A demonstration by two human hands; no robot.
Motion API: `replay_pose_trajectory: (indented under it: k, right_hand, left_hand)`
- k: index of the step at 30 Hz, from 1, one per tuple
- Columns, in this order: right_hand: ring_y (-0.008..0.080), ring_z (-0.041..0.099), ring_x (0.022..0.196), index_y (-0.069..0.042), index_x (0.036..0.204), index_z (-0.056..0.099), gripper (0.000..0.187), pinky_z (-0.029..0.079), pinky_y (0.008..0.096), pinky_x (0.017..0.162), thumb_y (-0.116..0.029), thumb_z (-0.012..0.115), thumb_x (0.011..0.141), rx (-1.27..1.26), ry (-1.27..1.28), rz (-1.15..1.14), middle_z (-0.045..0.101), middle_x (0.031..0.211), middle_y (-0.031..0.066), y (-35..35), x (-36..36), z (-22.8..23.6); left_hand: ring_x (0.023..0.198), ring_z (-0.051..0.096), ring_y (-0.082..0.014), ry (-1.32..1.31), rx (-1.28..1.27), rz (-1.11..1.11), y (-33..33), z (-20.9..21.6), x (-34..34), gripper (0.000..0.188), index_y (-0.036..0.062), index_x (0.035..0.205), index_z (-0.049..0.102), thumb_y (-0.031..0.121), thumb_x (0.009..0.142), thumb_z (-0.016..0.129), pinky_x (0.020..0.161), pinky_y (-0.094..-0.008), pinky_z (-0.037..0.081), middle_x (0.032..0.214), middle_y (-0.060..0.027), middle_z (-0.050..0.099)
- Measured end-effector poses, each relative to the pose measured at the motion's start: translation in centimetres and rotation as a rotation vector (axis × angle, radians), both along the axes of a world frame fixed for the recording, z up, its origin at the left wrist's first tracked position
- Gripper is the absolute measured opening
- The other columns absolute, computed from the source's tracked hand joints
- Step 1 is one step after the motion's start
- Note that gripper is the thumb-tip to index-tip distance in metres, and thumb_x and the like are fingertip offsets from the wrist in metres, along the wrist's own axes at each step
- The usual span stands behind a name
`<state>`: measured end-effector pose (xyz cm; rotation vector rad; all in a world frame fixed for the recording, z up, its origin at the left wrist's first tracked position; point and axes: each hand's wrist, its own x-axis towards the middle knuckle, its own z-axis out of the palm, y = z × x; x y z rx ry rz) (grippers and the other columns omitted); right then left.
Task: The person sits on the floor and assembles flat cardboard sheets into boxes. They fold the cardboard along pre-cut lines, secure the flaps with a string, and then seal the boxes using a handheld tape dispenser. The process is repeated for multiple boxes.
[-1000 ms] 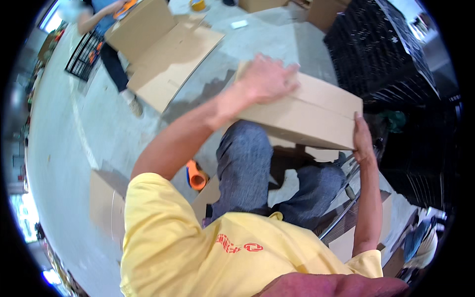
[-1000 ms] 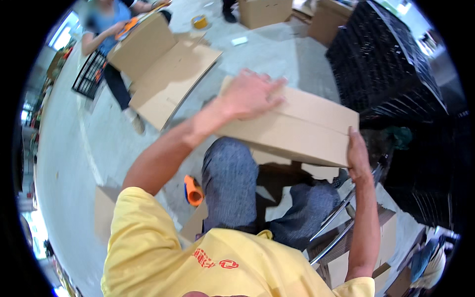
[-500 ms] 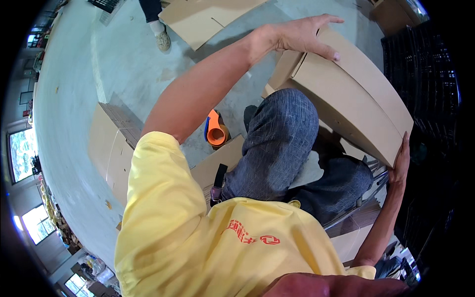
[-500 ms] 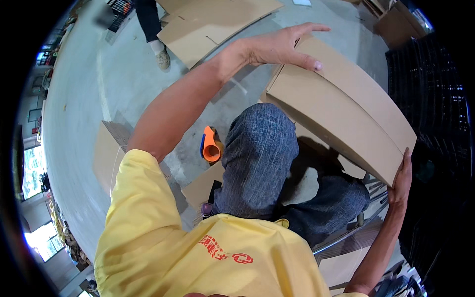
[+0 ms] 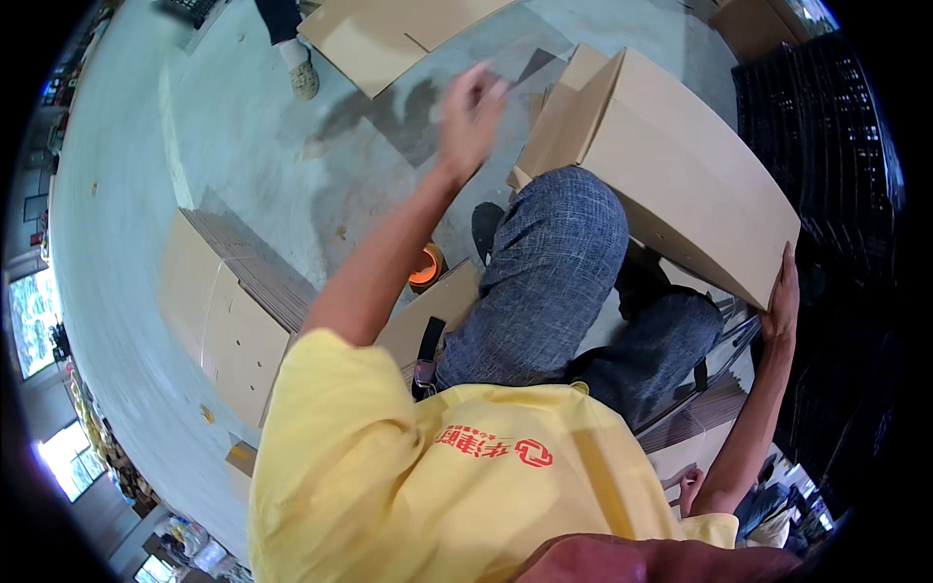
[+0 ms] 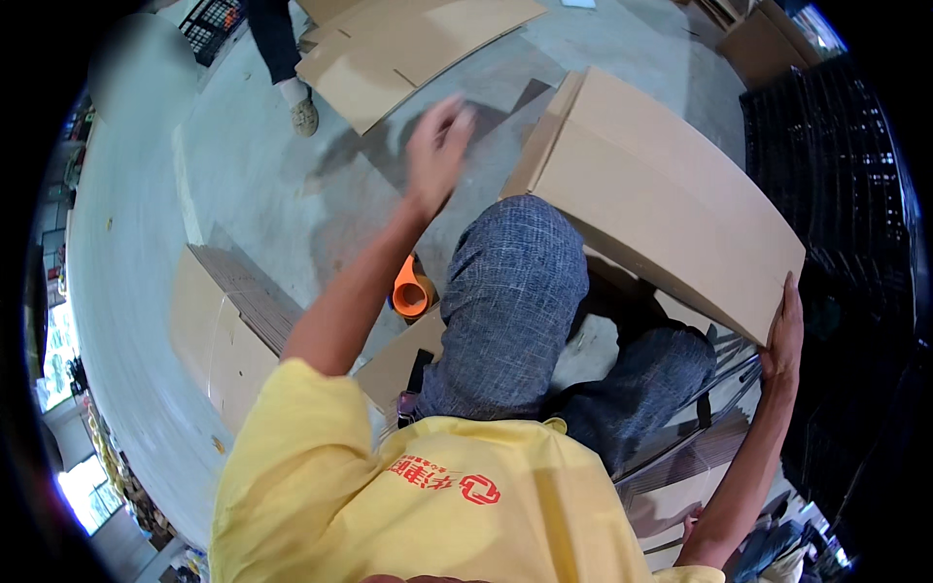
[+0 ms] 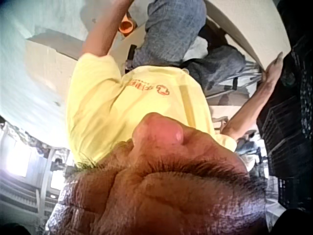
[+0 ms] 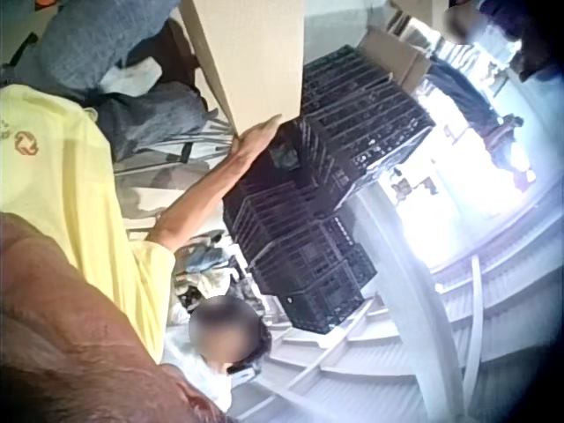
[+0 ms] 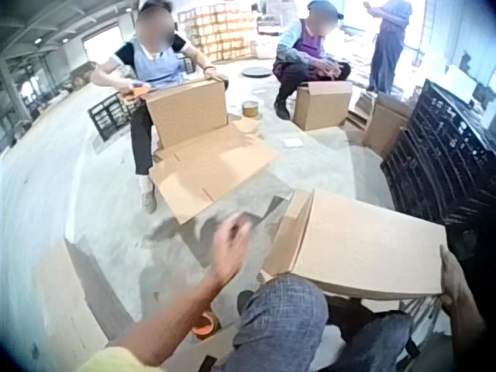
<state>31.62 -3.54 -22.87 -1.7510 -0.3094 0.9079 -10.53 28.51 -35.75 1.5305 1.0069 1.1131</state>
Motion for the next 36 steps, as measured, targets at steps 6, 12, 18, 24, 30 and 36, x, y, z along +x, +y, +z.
replay_pose_trajectory:
  k: [6,12,18,24,30,36]
  right_hand:
    - [0.0177,0.064,0.121,0.003,0.149,0.05,0.061,0.053,0.0324,0.102,-0.046,0.049,0.113,-0.063,-0.089,0.052,0.066,0.134,0.0128,0.9,-0.3,0.2]
    - [0.016,0.066,0.113,0.002,0.149,0.052,0.059,0.053,0.0317,0.099,-0.043,0.049,0.112,0.023,-0.006,-0.006,0.067,0.13,0.0107,1.5,-1.2,0.6]
    - [0.015,0.066,0.112,-0.002,0.148,0.054,0.05,0.054,0.032,0.099,-0.037,0.05,0.113,0.093,0.0,0.007,0.068,0.131,0.0088,1.8,-1.6,0.5]
    - [0.0154,0.067,0.108,-0.003,0.145,0.057,0.045,0.054,0.0325,0.097,-0.034,0.052,0.113,0.179,0.036,0.026,0.07,0.127,0.0096,2.3,-1.6,0.3]
    - [0.015,0.068,0.099,-0.002,0.139,0.061,0.04,0.056,0.0324,0.087,-0.032,0.055,0.112,0.227,0.037,-0.025,0.072,0.116,0.0084,2.3,-1.6,-0.1]
    - [0.0165,0.065,0.109,-0.001,0.143,0.058,0.044,0.052,0.0343,0.096,-0.032,0.053,0.112,0.191,0.005,-0.023,0.071,0.122,0.0098,2.3,-2.0,0.5]
  left_hand:
    - [0.129,0.052,-0.0437,0.957,-0.1,0.126,-15.0,-16.8,-20.8,0.076,0.0014,0.144,0.052,0.028,0.08,0.084,0.112,-0.0493,0.044,0.136,-0.0237,0.058]
    - [0.113,0.061,-0.0426,0.923,-0.351,0.032,-15.0,-22.0,-21.6,0.055,0.0019,0.132,0.055,0.007,0.081,0.075,0.102,-0.0484,0.05,0.119,-0.0193,0.063]
    - [0.101,0.065,-0.0169,0.141,-0.566,0.141,-8.8,-12.2,-18.7,0.052,0.0049,0.14,0.055,-0.001,0.089,0.065,0.091,-0.0352,0.054,0.115,-0.0038,0.065]
    - [0.107,0.07,-0.0225,-0.32,-0.169,-0.16,-2.2,9.9,-10.0,0.04,0.0001,0.141,0.051,0.012,0.103,0.058,0.096,-0.0392,0.058,0.121,-0.0102,0.067]
    - [0.101,0.067,-0.0167,-0.082,0.063,-0.607,-6.4,24.5,7.3,0.056,-0.0013,0.135,0.057,0.019,0.088,0.08,0.094,-0.0339,0.055,0.11,-0.0081,0.068]
    - [0.098,0.069,-0.0285,0.307,0.61,-0.79,-11.8,25.1,20.3,0.065,0.0,0.125,0.056,0.03,0.08,0.091,0.09,-0.0394,0.055,0.108,-0.0172,0.068]
